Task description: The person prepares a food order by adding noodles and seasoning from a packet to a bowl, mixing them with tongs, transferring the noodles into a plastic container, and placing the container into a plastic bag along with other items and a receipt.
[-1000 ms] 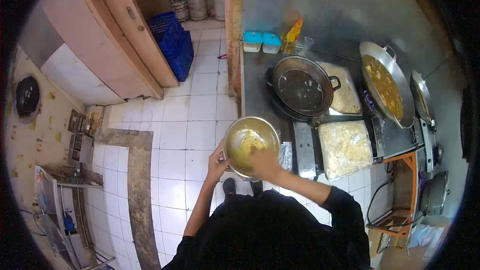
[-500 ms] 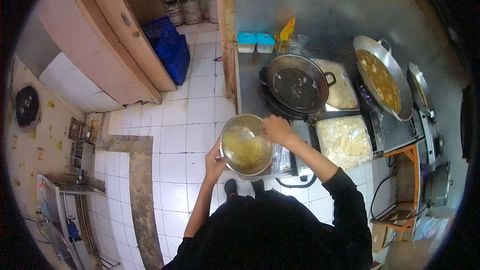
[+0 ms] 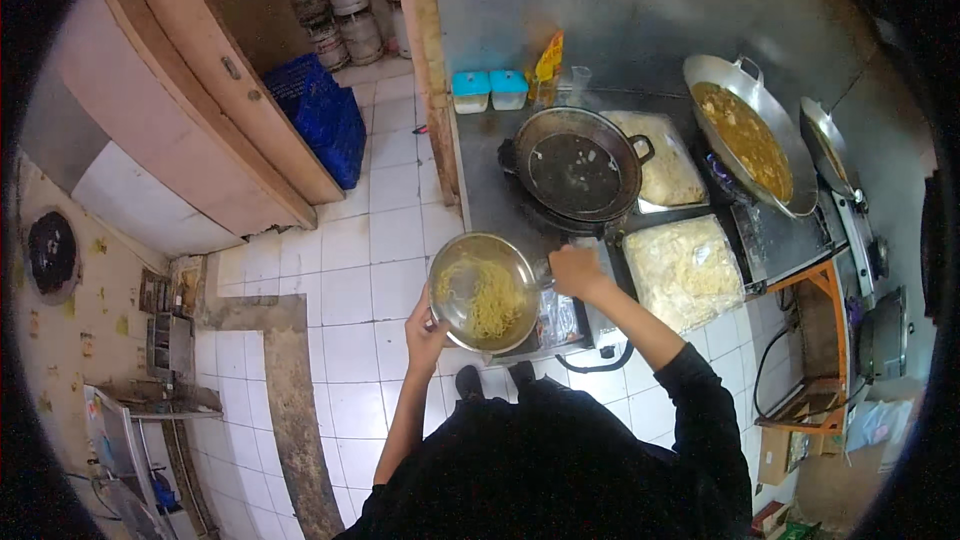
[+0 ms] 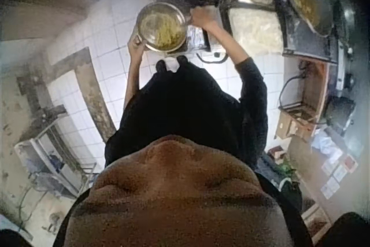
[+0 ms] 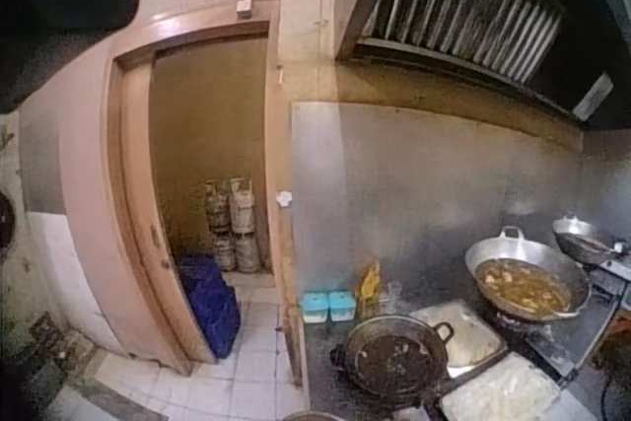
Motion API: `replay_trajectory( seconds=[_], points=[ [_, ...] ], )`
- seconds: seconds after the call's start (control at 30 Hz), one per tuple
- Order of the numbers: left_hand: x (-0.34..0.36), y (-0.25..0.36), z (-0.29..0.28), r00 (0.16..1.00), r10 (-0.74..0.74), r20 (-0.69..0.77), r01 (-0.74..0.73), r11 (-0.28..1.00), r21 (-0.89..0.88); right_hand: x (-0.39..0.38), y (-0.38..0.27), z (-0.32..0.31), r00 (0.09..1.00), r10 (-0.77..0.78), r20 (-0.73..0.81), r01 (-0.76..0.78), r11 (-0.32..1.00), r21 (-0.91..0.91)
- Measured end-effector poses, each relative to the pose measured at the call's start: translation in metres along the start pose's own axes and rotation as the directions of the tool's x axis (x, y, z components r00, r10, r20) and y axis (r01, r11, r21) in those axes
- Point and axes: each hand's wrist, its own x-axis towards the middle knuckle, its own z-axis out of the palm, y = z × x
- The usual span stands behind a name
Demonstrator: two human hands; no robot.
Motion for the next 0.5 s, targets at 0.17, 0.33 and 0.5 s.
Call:
replay_trajectory(
  seconds=[0.17, 0.33, 0.5],
  points=[
    [-0.003, 0.005, 0.0, 0.999, -0.031, 0.01, 0.031, 0.999, -0.018, -0.004, 0.011, 0.016, 0.995, 0.073, -0.064, -0.06, 0.981, 0.187],
    [-0.007, 0.016, 0.002, 0.993, -0.116, -0.023, 0.115, 0.992, -0.058, -0.02, -0.005, 0.007, 0.997, -0.021, 0.079, 0.009, 0.99, 0.144],
    [0.0, -0.001, -0.004, 1.0, 0.002, -0.031, -0.003, 1.0, -0.019, -0.009, 0.012, 0.034, 0.987, 0.15, -0.048, -0.143, 0.982, 0.121]
  ],
)
